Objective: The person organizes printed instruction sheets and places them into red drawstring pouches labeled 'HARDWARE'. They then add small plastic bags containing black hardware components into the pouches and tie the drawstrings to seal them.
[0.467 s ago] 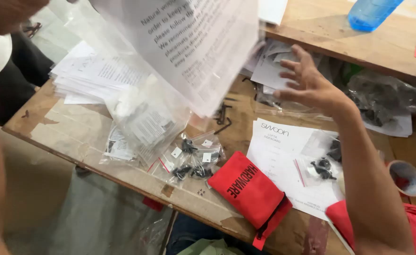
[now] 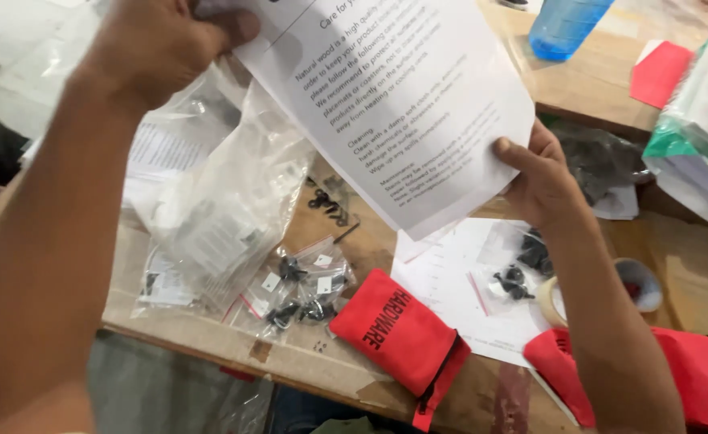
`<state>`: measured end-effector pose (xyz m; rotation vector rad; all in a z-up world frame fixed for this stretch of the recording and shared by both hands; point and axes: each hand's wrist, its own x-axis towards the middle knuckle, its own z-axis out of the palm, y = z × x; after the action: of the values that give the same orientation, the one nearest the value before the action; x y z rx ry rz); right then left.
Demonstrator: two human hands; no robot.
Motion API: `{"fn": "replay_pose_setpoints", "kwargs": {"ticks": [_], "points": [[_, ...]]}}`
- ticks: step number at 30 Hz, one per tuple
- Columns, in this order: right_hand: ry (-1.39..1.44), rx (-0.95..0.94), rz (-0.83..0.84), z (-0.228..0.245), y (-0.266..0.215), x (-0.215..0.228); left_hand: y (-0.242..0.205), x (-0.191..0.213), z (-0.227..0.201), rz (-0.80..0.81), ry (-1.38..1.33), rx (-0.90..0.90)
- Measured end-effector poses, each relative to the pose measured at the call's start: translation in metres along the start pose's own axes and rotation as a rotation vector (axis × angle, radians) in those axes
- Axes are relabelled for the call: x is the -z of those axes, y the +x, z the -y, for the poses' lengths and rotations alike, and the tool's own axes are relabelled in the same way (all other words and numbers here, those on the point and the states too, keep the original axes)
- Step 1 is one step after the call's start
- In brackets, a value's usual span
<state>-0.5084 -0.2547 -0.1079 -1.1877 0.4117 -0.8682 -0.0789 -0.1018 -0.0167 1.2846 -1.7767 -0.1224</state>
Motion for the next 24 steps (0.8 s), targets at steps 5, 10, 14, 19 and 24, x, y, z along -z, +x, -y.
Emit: {"fn": "replay_pose_setpoints", "kwargs": {"ticks": [5,10,14,19,24], "points": [[0.030,0.093,-0.226,-0.003,0.026,0.008,0.079,-0.046,0.021,-0.150,0.038,0.427],[-0.143,0.000,-0.629,-0.018,0.079,0.006,0.141,-0.124,0.050,-0.493,0.518,-0.203],[-0.022,-0.059,-0.658,-0.035,0.094,0.022,0.110,-0.187,-0.032,0.123,-0.028,0.116],[0.005,-0.016,-0.569,-0.036,0.093,0.039,0.085,-0.252,-0.049,0.357,0.437,-0.148],[0.073,-0.078,-0.521,-0.014,0.073,0.038,0.095,-0.256,-0.030,0.356,0.421,-0.117]]}}
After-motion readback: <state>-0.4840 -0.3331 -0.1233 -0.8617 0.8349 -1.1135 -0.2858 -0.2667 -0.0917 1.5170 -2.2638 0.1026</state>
